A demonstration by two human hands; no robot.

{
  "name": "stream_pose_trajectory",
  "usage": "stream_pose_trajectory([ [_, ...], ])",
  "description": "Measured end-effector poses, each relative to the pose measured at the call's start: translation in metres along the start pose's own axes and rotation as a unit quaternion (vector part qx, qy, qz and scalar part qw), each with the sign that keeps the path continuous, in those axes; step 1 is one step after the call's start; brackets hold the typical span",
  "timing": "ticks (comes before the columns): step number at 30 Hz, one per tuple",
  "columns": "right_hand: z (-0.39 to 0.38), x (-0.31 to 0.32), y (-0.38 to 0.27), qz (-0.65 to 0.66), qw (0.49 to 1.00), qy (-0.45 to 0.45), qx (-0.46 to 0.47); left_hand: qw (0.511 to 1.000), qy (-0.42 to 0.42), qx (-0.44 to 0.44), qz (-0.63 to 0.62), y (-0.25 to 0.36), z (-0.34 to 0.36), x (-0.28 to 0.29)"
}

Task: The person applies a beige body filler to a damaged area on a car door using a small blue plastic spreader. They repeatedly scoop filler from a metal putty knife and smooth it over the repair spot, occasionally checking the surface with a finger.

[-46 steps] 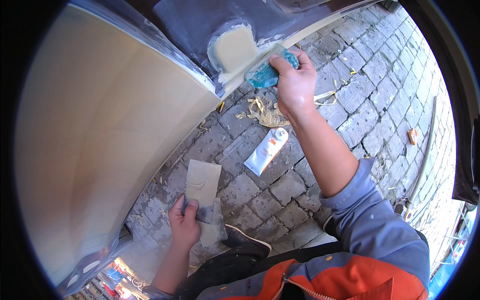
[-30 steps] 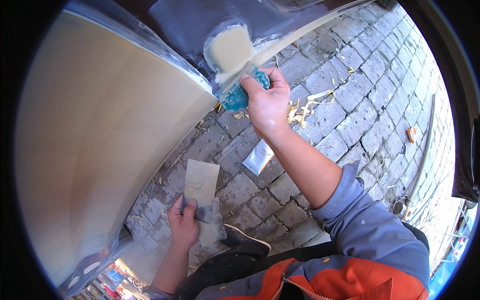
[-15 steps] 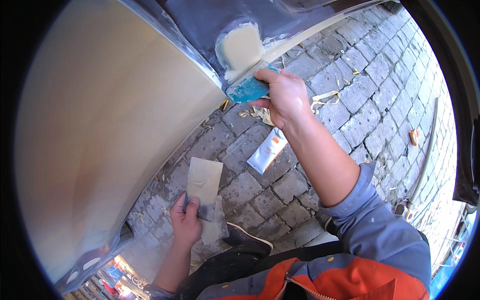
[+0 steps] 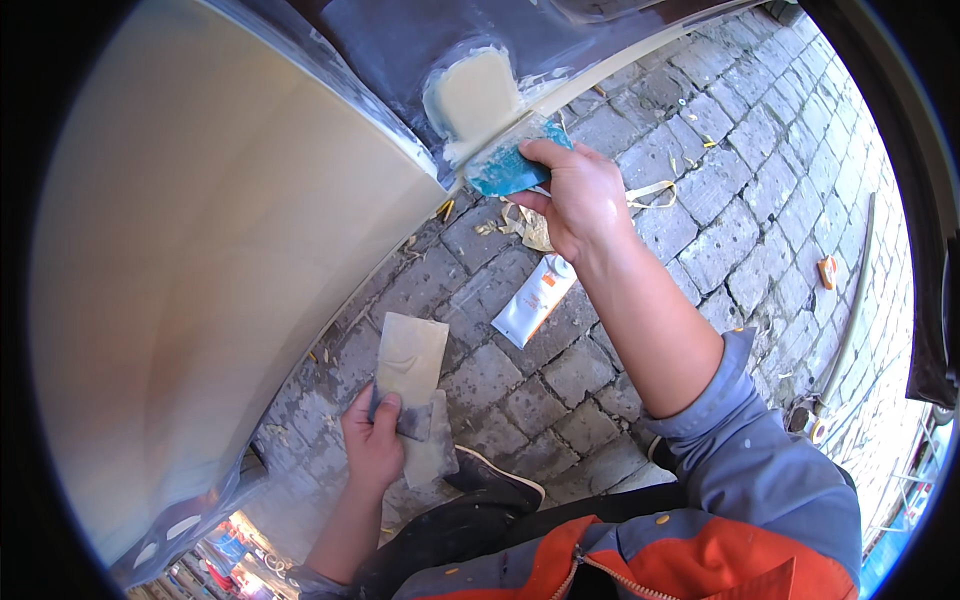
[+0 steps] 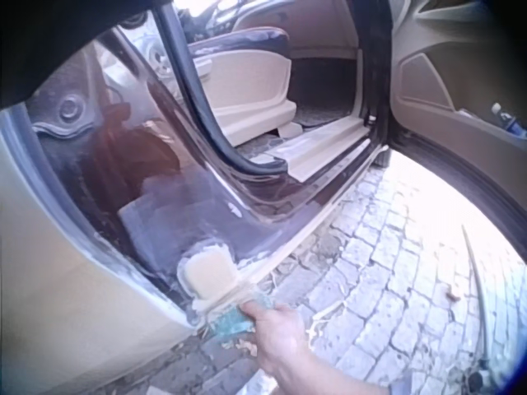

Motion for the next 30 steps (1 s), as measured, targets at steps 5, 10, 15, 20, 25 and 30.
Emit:
stream_pose_trajectory([
  [5,-0.005,-0.007,0.002,-0.026,0.999,0.038,-0.015,1.000,0.003,-0.003,-0.007,-0.002,-0.001,0.003],
  [10,-0.003,-0.015,-0.001,0.008,1.000,0.028,0.004,1.000,0.003,-0.002,-0.007,-0.008,-0.001,0.008],
  [15,-0.010,-0.019,-0.006,0.028,1.000,0.005,0.008,1.000,-0.002,0.014,-0.006,-0.009,-0.002,0.009],
  [20,-0.008,-0.007,-0.001,0.038,0.998,-0.045,0.029,1.000,-0.010,0.016,-0.005,-0.008,-0.002,0.005],
  [25,-0.010,-0.001,0.006,0.005,1.000,-0.001,-0.008,1.000,-0.007,0.014,-0.010,-0.003,0.001,0.001],
  [30,-0.016,-0.017,0.011,0.009,1.000,0.022,-0.014,1.000,-0.008,0.013,-0.006,-0.003,0.000,0.002],
])
Point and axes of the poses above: each hand's wrist, its own z-axis towards the middle knuckle, its own x-axis out of the back of the hand, y = z × x, the point moved 2 cm from there along z, towards the middle knuckle, and after that the axes turned 8 degrees about y, right-handed, at the moved point
